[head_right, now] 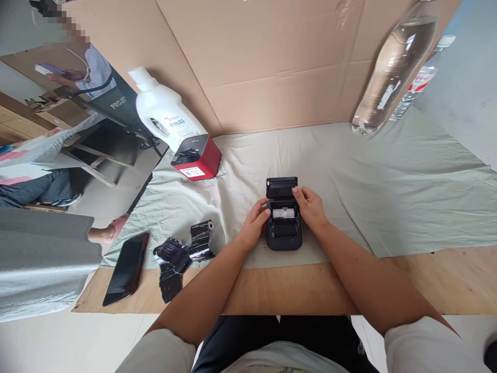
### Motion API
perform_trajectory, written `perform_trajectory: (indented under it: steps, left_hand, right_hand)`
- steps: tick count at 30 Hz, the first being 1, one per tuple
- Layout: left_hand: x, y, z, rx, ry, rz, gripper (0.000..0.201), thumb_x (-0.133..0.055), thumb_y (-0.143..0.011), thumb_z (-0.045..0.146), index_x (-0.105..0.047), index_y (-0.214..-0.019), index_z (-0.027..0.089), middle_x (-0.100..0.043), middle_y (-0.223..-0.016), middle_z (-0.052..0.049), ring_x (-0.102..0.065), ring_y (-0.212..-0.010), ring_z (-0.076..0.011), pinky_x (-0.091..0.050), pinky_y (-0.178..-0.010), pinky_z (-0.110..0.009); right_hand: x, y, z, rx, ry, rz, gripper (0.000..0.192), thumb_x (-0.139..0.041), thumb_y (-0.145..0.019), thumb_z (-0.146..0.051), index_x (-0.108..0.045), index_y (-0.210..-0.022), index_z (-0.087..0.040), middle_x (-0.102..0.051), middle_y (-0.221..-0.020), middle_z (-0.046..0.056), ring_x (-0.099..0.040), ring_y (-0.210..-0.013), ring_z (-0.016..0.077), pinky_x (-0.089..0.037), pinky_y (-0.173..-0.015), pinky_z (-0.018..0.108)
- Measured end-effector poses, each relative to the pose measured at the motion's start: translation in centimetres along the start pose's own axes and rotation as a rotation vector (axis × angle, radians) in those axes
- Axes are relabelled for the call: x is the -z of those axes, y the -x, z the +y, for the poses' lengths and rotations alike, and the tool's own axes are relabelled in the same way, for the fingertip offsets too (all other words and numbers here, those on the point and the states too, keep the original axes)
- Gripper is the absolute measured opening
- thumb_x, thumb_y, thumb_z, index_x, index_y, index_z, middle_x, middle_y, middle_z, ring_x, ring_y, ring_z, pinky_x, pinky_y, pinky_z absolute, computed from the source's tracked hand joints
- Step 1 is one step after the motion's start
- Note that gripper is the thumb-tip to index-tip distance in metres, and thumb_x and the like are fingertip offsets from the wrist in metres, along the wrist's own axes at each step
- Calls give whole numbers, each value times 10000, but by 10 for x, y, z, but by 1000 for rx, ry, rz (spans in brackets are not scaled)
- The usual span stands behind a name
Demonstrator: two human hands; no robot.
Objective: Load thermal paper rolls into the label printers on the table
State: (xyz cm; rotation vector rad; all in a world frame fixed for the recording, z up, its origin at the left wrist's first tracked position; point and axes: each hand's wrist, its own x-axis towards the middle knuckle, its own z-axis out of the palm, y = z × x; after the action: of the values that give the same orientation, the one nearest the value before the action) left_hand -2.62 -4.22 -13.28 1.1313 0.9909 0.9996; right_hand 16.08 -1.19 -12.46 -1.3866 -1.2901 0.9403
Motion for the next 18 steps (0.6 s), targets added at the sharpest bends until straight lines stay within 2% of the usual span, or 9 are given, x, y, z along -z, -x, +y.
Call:
perform_trajectory:
  steps: [3, 7, 10, 13, 16, 18]
  left_hand:
    - [2, -2, -1, -139, -274, 79, 453, -557, -911, 474, -557, -1247, 171, -658, -1139, -116, -624, -1005, -218, -493, -925, -384]
    - [7, -1, 4, -314, -669, 245, 397, -551, -911, 470, -579, -1175, 175, -617, -1177, -135, -587, -1066, -253, -485, -948, -440]
    - [5, 5, 10, -449, -825, 209, 384, -582, -895, 486, -577, -1139, 189, -601, -1155, -123, -526, -1150, -272, -445, -1010, -464]
    - [0, 8, 12, -434, -887, 135, 439, -718, -803, 451, -590, -1141, 201, -574, -1197, -119, -480, -1197, -293, -407, -1059, -482]
    - [-3, 5, 8, -345, -831, 179, 410, -740, -787, 336, -608, -1155, 214, -561, -1192, -106, -487, -1179, -282, -423, -1047, -470]
    - [-1, 2, 5, -311, -784, 216, 344, -726, -797, 285, -641, -1126, 230, -562, -1141, -86, -501, -1142, -266, -434, -1032, -456]
  right_hand:
    - [-1, -1, 1, 2, 143, 25, 617, -427, -804, -797, -334, -578, -231, -320, -573, -41, -338, -581, 125, -282, -557, 286]
    - [-3, -4, 3, -12, 328, -17, 531, -426, -821, -723, -507, -651, -226, -516, -618, 1, -477, -629, 171, -344, -607, 309]
    - [-4, -6, 5, -9, 408, -33, 476, -418, -841, -662, -537, -678, -231, -586, -668, 30, -535, -682, 201, -384, -652, 331]
    - [-5, -5, 7, 0, 402, -12, 421, -451, -842, -621, -554, -716, -232, -621, -730, 47, -571, -726, 213, -436, -714, 355]
    - [-2, -2, 5, 61, 351, 82, 315, -517, -822, -532, -577, -815, -223, -643, -866, 68, -587, -754, 207, -478, -756, 379]
    - [3, 1, 1, 166, 335, 62, 248, -540, -814, -451, -604, -876, -220, -633, -958, 81, -598, -817, 214, -498, -762, 384]
